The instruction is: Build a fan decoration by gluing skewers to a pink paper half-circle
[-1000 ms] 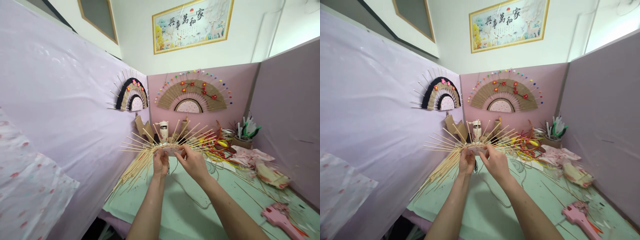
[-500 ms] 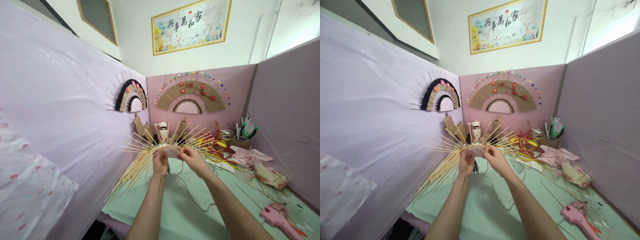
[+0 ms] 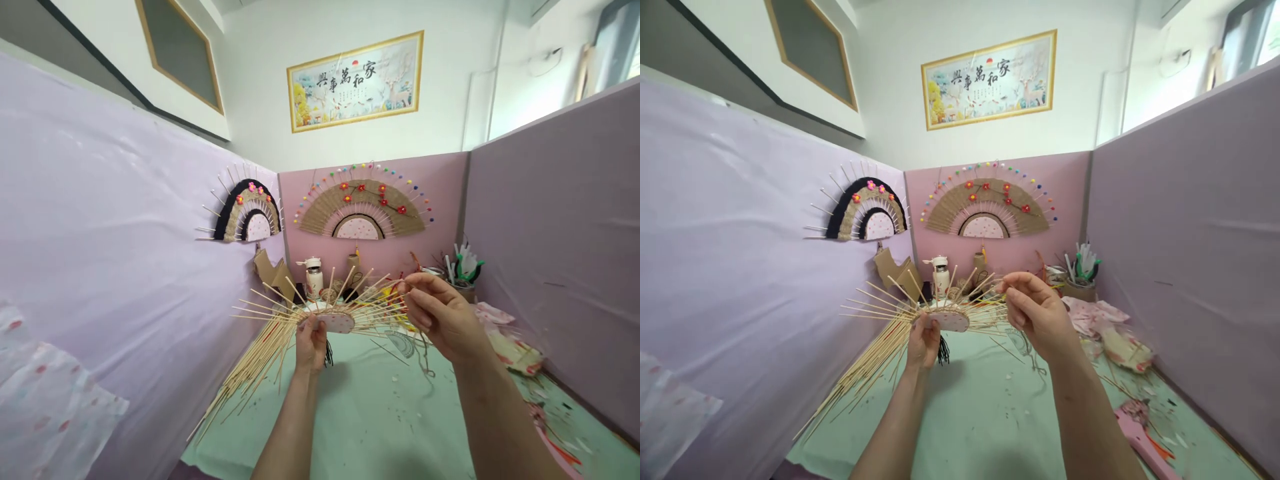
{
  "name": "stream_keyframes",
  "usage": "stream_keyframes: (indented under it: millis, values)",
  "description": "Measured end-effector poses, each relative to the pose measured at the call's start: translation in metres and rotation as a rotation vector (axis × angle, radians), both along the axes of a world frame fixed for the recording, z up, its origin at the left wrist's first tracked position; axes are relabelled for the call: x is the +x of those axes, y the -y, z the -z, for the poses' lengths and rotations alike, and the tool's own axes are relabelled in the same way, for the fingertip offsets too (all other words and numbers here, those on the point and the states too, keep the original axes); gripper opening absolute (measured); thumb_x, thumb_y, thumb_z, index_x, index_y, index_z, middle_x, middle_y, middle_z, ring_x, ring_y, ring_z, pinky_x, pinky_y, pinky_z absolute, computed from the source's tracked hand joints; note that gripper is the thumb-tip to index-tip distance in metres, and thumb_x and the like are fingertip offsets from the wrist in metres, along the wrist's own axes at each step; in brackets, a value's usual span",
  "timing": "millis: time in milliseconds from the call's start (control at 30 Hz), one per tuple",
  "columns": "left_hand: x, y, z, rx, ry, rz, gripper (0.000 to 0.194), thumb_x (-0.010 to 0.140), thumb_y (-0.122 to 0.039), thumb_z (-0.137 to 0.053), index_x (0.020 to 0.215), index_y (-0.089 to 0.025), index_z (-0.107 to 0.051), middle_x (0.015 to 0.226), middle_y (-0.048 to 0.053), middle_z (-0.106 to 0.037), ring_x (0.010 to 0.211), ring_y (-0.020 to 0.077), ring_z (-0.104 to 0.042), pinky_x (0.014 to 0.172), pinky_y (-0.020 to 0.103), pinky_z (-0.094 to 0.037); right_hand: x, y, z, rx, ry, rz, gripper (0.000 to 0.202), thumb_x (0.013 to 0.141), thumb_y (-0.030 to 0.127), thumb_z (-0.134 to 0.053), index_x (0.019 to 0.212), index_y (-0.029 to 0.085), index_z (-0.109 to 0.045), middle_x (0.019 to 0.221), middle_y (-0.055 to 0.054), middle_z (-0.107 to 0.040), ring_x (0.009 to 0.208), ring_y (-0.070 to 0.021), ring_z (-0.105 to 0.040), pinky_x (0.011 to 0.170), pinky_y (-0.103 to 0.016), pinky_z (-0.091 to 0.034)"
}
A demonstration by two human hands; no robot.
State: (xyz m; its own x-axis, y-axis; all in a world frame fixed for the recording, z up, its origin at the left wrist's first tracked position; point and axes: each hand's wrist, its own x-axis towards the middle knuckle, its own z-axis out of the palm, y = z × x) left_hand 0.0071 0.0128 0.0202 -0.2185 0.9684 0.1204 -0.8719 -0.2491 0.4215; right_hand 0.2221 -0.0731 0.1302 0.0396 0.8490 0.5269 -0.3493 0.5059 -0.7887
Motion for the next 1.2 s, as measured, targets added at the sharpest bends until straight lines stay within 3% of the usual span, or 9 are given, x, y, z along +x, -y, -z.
stream_keyframes:
  millis: [133,267,567,633,733,833,933,1067,1200]
  values:
    - [0.002,0.002,-0.001,0.007,-0.046,0.007,0.018,0.063,-0.008,-0.082,0.071,-0.015,-0.067,0.071,-0.003,-0.069,0.061,0.0068,-0.068,0.057,0.012,-0.055,-0.009,0.006,0.0,0.079,0.031,0.054,0.024,0.076,0.033,-0.07,0.099,0.026,-0.065,0.093,-0.002,-0.067,0.043,-0.0038,-0.037,0.038,-0.022,-0.031]
    - [0.004,0.003,-0.002,0.009,-0.098,0.01,0.018,0.064,-0.007,-0.081,0.072,-0.015,-0.067,0.07,-0.002,-0.069,0.06,0.0073,-0.068,0.057,0.013,-0.055,-0.011,0.008,0.001,0.117,0.046,0.104,0.022,0.079,0.032,-0.069,0.099,0.025,-0.065,0.088,0.0,-0.065,0.043,-0.0037,-0.04,0.039,-0.022,-0.032]
    - [0.003,0.004,-0.003,0.029,-0.102,0.012,0.018,0.064,-0.009,-0.081,0.073,-0.015,-0.067,0.069,-0.003,-0.068,0.06,0.0065,-0.067,0.057,0.012,-0.054,-0.004,0.005,-0.001,-0.019,0.074,0.214,0.027,0.075,0.037,-0.07,0.097,0.022,-0.066,0.084,0.0,-0.064,0.041,-0.0033,-0.039,0.038,-0.021,-0.029]
    - [0.002,0.002,-0.003,0.016,-0.057,-0.011,0.018,0.065,-0.008,-0.08,0.073,-0.017,-0.067,0.07,-0.004,-0.069,0.061,0.0061,-0.067,0.058,0.012,-0.055,0.001,0.003,0.002,-0.06,0.2,0.304,0.027,0.076,0.044,-0.068,0.085,0.019,-0.067,0.07,0.001,-0.061,0.04,-0.0045,-0.036,0.037,-0.022,-0.025]
    - [-0.002,-0.001,-0.005,-0.044,0.05,-0.061,0.016,0.069,-0.007,-0.077,0.072,-0.018,-0.066,0.07,-0.005,-0.069,0.062,0.0056,-0.067,0.058,0.012,-0.055,0.006,-0.006,0.007,-0.107,0.582,0.405,0.04,0.078,0.054,-0.062,0.061,0.017,-0.062,0.052,0.001,-0.054,0.041,-0.0069,-0.035,0.039,-0.023,-0.023]
    - [-0.006,-0.004,-0.006,-0.093,0.115,-0.084,0.013,0.075,-0.007,-0.072,0.072,-0.017,-0.065,0.07,-0.004,-0.069,0.063,0.0053,-0.067,0.06,0.012,-0.055,0.004,-0.025,0.02,-0.171,0.986,0.367,0.048,0.081,0.055,-0.057,0.052,0.018,-0.061,0.048,-0.001,-0.057,0.042,-0.0096,-0.041,0.042,-0.024,-0.026]
    - [-0.008,-0.004,-0.007,-0.135,0.16,-0.054,0.013,0.079,-0.007,-0.069,0.071,-0.017,-0.064,0.07,-0.004,-0.069,0.064,0.0049,-0.066,0.06,0.011,-0.054,-0.01,-0.052,0.043,-0.254,1.226,0.286,0.043,0.084,0.046,-0.056,0.053,0.018,-0.065,0.053,-0.003,-0.065,0.045,-0.0126,-0.051,0.047,-0.025,-0.033]
    - [-0.005,-0.004,-0.007,-0.16,0.179,-0.027,0.015,0.082,-0.006,-0.065,0.072,-0.017,-0.064,0.069,-0.004,-0.067,0.062,0.0046,-0.064,0.058,0.011,-0.053,-0.029,-0.079,0.076,-0.299,1.382,0.226,0.042,0.08,0.037,-0.063,0.042,0.019,-0.06,0.044,-0.004,-0.062,0.047,-0.0144,-0.056,0.054,-0.026,-0.04]
    - [-0.002,-0.002,-0.006,-0.169,0.197,0.005,0.016,0.086,-0.007,-0.061,0.073,-0.016,-0.063,0.071,-0.003,-0.067,0.064,0.0045,-0.064,0.059,0.01,-0.053,-0.032,-0.083,0.085,-0.298,1.388,0.197,0.038,0.081,0.038,-0.061,0.049,0.018,-0.062,0.048,-0.004,-0.064,0.044,-0.0123,-0.054,0.049,-0.024,-0.038]
